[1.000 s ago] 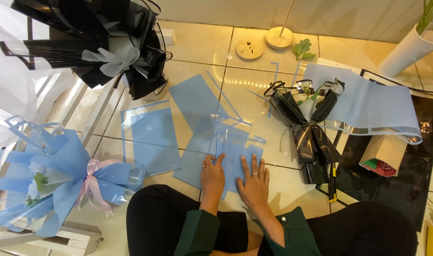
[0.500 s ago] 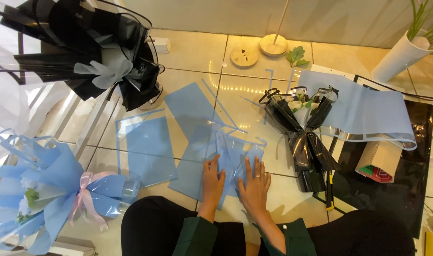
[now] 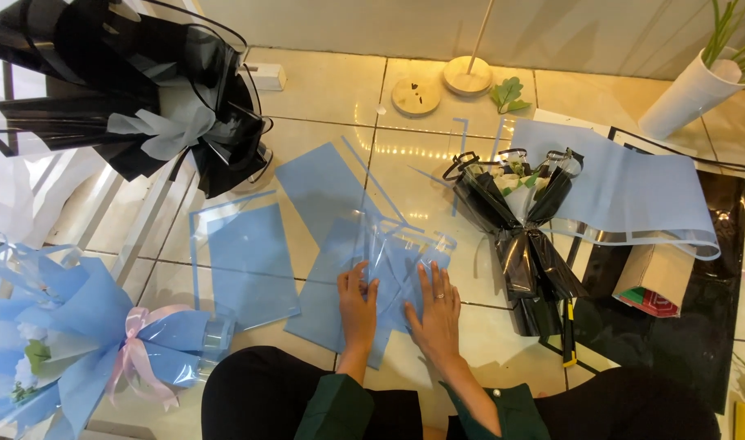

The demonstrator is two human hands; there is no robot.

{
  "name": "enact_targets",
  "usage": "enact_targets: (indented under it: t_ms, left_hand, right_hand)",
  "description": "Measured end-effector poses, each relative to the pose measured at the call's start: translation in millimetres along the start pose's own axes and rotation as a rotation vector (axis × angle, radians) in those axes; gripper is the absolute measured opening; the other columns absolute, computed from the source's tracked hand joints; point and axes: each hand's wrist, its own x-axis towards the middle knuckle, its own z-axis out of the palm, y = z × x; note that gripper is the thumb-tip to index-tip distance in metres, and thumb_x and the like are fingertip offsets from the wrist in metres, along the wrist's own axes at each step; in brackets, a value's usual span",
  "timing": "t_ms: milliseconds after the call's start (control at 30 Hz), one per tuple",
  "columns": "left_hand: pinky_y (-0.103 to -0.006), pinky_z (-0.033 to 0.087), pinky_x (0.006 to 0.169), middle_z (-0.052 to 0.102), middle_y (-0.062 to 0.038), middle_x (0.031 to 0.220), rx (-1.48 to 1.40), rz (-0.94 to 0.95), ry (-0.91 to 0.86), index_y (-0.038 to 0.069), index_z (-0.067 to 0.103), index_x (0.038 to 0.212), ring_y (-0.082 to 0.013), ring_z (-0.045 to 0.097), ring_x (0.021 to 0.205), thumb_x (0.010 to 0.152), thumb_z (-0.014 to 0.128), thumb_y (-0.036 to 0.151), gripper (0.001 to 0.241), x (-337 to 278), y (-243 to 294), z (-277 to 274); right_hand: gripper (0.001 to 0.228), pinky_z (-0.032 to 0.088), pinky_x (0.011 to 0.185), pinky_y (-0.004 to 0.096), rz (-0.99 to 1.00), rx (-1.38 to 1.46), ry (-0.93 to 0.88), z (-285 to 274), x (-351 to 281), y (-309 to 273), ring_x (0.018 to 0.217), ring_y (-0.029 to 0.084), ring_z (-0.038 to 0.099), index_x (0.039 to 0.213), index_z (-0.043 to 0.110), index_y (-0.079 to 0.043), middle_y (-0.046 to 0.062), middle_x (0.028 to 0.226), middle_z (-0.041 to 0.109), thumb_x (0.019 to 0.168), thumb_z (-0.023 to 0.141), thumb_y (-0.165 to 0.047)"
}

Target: Folding and taping blue translucent wrapping paper to prepare it for bouquet assembly.

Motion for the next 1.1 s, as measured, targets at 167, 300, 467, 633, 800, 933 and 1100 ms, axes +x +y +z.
enact_targets:
  t_ms: [167, 300, 467, 633, 800, 933, 1100]
  left_hand:
    - [-0.0328, 0.062, 0.087, 0.053, -0.009, 0.111, -0.011, -0.052, -0.061, 0.011, 0.057, 0.134, -0.0264, 0.067, 0.104, 0.101, 0.066, 0.02, 0.035, 6, -15, 1]
    - [-0.0427, 0.052, 0.099, 0.058, -0.004, 0.111, 0.188, -0.003, -0.198, 0.017, 0.056, 0.14, -0.0243, 0.066, 0.11, 0.098, 0.066, 0.013, 0.043, 7, -7, -16]
    - [-0.0388, 0.052, 0.091, 0.058, 0.0, 0.116, 0.567, 0.223, -0.226, 0.03, 0.063, 0.133, -0.0225, 0.063, 0.107, 0.093, 0.064, 0.007, 0.046, 10, -46, -11]
    - [-0.0369, 0.054, 0.088, 0.053, 0.0, 0.126, 0.73, 0.344, -0.243, 0.033, 0.064, 0.133, -0.0209, 0.061, 0.11, 0.094, 0.066, 0.022, 0.041, -1, -25, -16]
    - [-0.0577, 0.029, 0.112, 0.027, -0.008, 0.162, 0.783, 0.378, -0.482, 0.041, 0.041, 0.154, -0.0379, 0.025, 0.148, 0.103, 0.047, 0.039, 0.051, -8, -14, -17]
    - [-0.0563, 0.025, 0.114, 0.027, -0.01, 0.161, 0.898, 0.392, -0.432, 0.039, 0.034, 0.158, -0.037, 0.025, 0.148, 0.104, 0.043, 0.044, 0.054, -11, -20, -10]
    - [-0.0525, 0.029, 0.111, 0.033, -0.012, 0.157, 0.903, 0.318, -0.289, 0.03, 0.031, 0.16, -0.0339, 0.031, 0.144, 0.106, 0.035, 0.051, 0.058, -9, -29, -4]
  right_hand:
    - [0.08, 0.023, 0.121, 0.054, -0.077, 0.044, 0.006, 5, 8, 14, 0.152, 0.039, 0.026, 0.162, 0.029, -0.02, 0.018, 0.165, 0.027, 0.092, 0.064, -0.035]
    - [0.081, 0.022, 0.122, 0.051, -0.131, 0.099, -0.104, -15, 3, 8, 0.153, 0.038, 0.023, 0.163, 0.026, -0.018, 0.018, 0.165, 0.026, 0.092, 0.066, -0.026]
    - [0.086, 0.012, 0.123, 0.053, -0.13, 0.049, -0.203, -3, -6, 24, 0.156, 0.032, 0.016, 0.164, 0.022, -0.023, 0.01, 0.168, 0.023, 0.091, 0.066, -0.023]
    - [0.089, 0.009, 0.123, 0.054, -0.141, -0.033, -0.239, -4, -10, 22, 0.157, 0.029, 0.013, 0.164, 0.021, -0.025, 0.008, 0.169, 0.022, 0.088, 0.068, -0.026]
    - [0.087, 0.004, 0.123, 0.056, -0.071, -0.025, -0.248, -13, -10, 18, 0.158, 0.028, 0.007, 0.164, 0.022, -0.026, 0.009, 0.17, 0.018, 0.088, 0.063, -0.024]
    - [0.084, 0.003, 0.123, 0.057, -0.041, -0.049, -0.221, -8, -13, 23, 0.158, 0.029, 0.006, 0.164, 0.021, -0.026, 0.01, 0.171, 0.015, 0.09, 0.062, -0.026]
    - [0.077, 0.001, 0.123, 0.057, 0.022, -0.09, -0.226, -6, -13, 20, 0.159, 0.028, -0.003, 0.164, 0.018, -0.027, 0.009, 0.173, 0.003, 0.094, 0.052, -0.03]
